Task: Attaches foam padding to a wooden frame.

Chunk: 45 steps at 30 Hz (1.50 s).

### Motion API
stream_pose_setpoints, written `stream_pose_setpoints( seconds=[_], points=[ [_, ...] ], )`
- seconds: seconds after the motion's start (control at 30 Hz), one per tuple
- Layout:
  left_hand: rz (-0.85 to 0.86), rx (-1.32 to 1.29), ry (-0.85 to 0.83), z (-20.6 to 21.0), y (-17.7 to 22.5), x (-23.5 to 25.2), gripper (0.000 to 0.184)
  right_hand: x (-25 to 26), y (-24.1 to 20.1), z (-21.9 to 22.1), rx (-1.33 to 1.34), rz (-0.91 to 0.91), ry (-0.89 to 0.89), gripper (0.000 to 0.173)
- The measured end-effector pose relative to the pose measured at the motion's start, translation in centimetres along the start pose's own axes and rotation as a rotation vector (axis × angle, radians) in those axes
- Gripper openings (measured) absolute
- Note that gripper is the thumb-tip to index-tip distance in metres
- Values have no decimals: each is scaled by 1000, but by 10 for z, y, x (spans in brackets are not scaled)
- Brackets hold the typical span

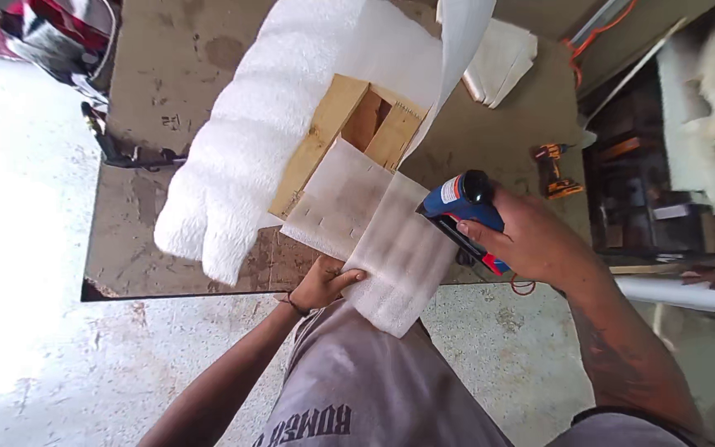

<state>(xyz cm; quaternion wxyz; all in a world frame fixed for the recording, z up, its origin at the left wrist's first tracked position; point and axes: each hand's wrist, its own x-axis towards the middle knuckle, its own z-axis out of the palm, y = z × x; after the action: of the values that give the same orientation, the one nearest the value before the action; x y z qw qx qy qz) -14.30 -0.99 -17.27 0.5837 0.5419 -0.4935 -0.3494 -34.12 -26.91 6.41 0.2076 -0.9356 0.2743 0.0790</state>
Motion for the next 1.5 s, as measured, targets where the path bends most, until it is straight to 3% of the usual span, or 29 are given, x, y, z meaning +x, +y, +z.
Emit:
stream_pose_setpoints(
  seconds=[0.1, 0.4, 0.57, 0.67, 0.73, 0.8, 0.87, 0.93, 1.27, 1.5],
  points=[
    [105, 30, -106, -10, -34, 0, 28, 9, -7, -3, -5, 37, 19, 50],
    [237, 92, -126, -14, -53, 21, 30, 46, -38, -5, -99, 51, -12, 52],
    [180, -115, -51, -1, -9, 26, 24, 43, -42, -4, -129, 53, -16, 55],
    [211, -24, -91, -5, -1, 30, 32, 30, -53, -1, -124, 34, -12, 57],
    [144, 34, -134, -12, 6, 29, 40, 17, -66, 5, -97, -19, -36, 54],
    [126, 36, -145, -13, -14, 22, 39, 5, -78, 15, -82, -91, -63, 51],
    [176, 10, -116, -8, -72, 3, 31, 2, -83, 27, -104, -135, -96, 47],
    [164, 5, -116, -8, -100, -8, 25, 1, -81, 34, -120, -131, -124, 46],
    [82, -137, -96, -1, -39, 7, 21, -54, -64, 40, -141, -65, -75, 50],
    [79, -87, -82, -6, -54, 2, 28, -97, -38, 43, -127, 9, -61, 56]
  ],
)
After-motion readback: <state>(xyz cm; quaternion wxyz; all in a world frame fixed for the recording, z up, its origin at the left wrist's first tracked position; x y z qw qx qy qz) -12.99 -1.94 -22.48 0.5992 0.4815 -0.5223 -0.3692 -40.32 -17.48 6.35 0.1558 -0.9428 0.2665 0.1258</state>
